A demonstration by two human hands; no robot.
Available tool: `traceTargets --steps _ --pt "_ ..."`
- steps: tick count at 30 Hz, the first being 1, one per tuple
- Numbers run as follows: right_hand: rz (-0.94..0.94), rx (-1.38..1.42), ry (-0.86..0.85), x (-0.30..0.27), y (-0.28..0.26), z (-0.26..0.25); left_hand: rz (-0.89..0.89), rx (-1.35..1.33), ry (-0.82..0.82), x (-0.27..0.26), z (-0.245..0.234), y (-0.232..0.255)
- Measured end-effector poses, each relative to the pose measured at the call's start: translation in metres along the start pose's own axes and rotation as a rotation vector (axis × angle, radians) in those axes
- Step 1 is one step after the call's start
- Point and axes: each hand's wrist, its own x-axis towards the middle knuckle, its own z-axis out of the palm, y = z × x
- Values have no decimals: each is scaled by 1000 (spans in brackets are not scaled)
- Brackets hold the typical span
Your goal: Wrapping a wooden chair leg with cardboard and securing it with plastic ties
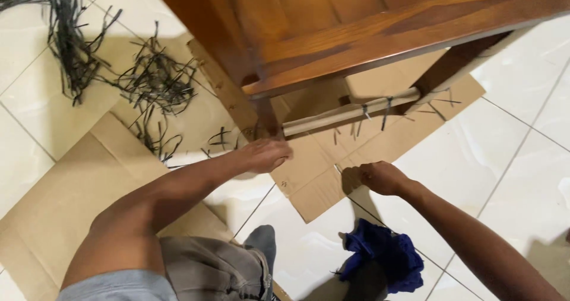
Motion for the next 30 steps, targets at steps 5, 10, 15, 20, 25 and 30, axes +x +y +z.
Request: traceTargets --steps 5,10,15,20,25,30 --pt "13 -30 -36 9 -8 -1 -383 81 11 -55 48 -48" --pt "18 -39 -64 5 -39 -9 -592 -3 -37 -77 63 -60" --pt "13 -63 -103 4 -56 -10 -566 -24 -56 -69 78 -90" --pt "4 -37 -113 3 -63 -9 -578 -116 52 -59 61 -71" --pt "-35 140 -70 6 -67 2 -342 -337 127 -46 60 -6" --pt "57 647 -77 13 -83 31 -261 -427 115 -39 25 84"
